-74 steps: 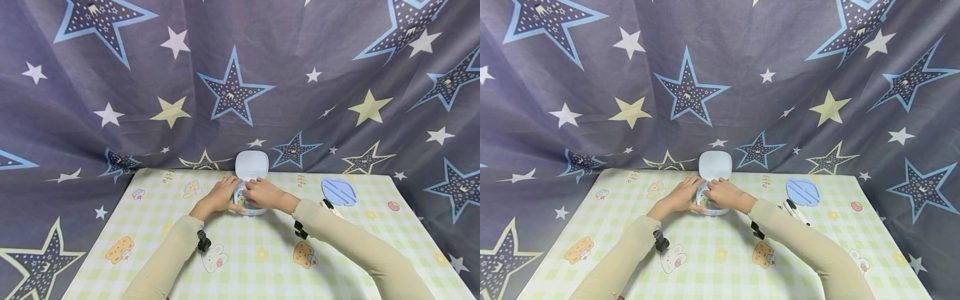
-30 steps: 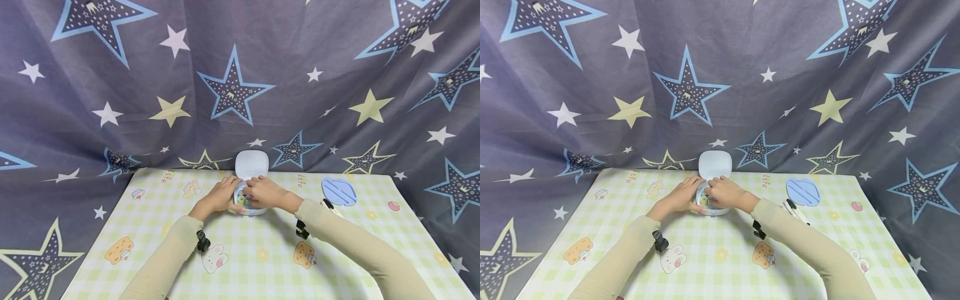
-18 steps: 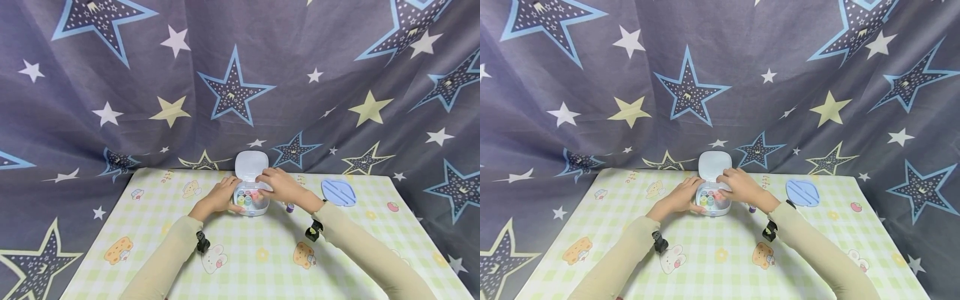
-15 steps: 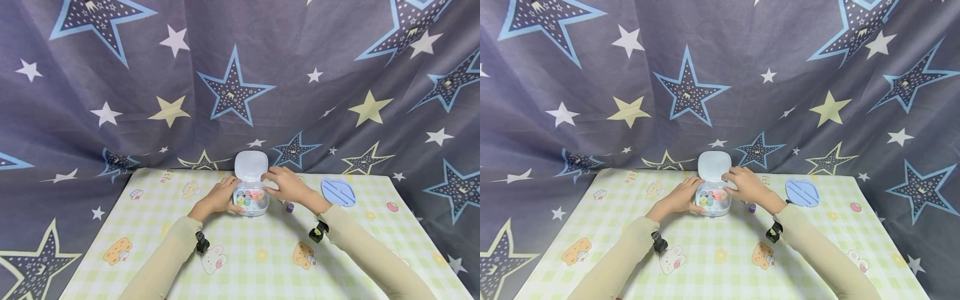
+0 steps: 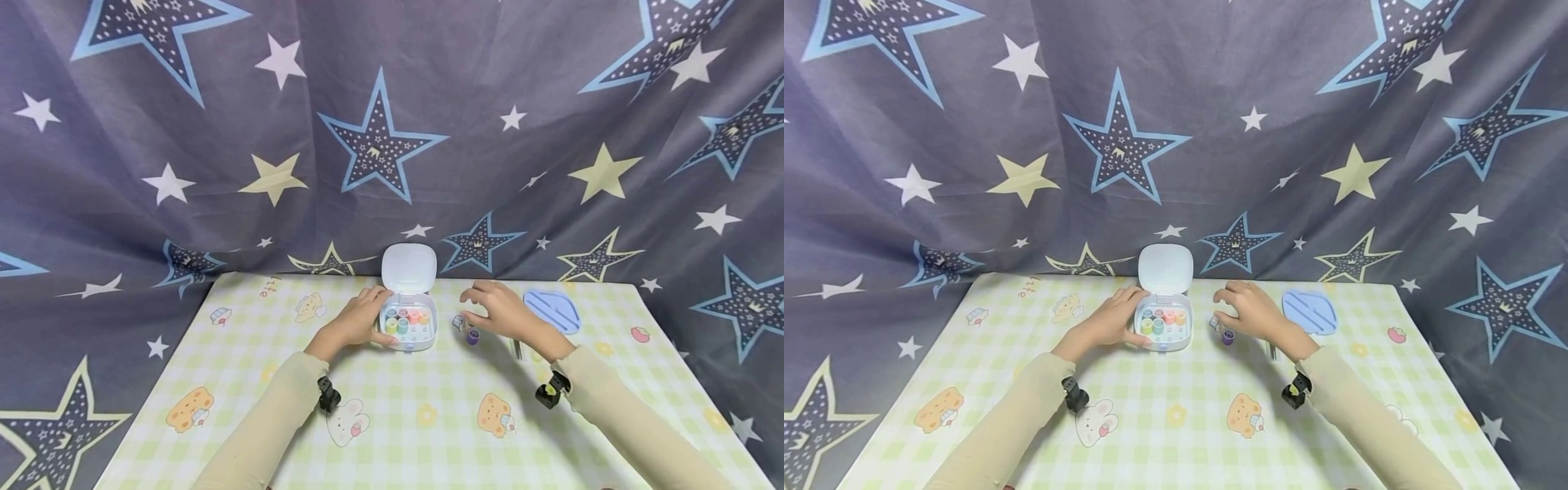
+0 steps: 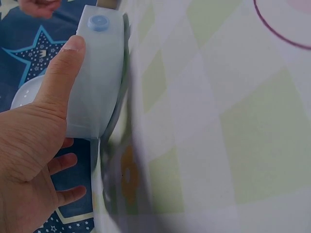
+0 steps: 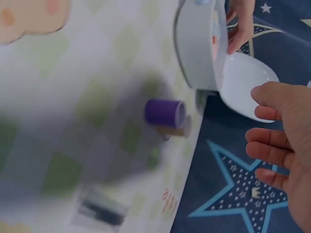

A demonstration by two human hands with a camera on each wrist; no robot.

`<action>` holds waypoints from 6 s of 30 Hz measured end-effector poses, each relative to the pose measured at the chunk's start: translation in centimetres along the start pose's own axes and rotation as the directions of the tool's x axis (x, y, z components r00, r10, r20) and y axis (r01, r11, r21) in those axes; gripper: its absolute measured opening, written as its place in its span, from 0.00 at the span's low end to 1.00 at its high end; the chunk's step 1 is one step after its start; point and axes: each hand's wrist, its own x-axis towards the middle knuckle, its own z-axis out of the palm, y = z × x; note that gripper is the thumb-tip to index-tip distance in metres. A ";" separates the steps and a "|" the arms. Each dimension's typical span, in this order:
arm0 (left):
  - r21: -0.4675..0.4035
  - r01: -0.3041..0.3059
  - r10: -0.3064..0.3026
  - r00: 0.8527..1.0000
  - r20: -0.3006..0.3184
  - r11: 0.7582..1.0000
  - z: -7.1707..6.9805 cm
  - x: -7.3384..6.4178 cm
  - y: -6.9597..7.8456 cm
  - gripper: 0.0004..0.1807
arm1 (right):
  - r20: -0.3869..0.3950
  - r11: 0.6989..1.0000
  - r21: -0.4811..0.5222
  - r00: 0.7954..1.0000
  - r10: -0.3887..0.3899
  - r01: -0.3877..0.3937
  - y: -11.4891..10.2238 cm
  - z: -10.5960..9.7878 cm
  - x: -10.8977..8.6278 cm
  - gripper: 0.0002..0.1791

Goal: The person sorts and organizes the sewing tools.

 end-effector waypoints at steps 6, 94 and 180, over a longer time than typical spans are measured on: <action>0.005 0.006 -0.006 1.000 -0.001 1.000 0.1 -0.1 0.0 0.60 | 0.012 0.999 -0.031 1.000 -0.012 0.013 0.6 0.3 -1.7 0.11; 0.016 0.028 -0.029 0.999 0.035 0.999 -0.7 -0.4 0.8 0.60 | 0.140 0.986 -0.113 0.984 -0.107 0.123 -0.4 1.3 -3.2 0.10; 0.012 0.025 -0.025 0.999 0.033 1.000 -0.2 -0.3 0.5 0.59 | 0.374 0.849 -0.326 0.881 -0.289 0.417 -5.1 2.8 7.1 0.14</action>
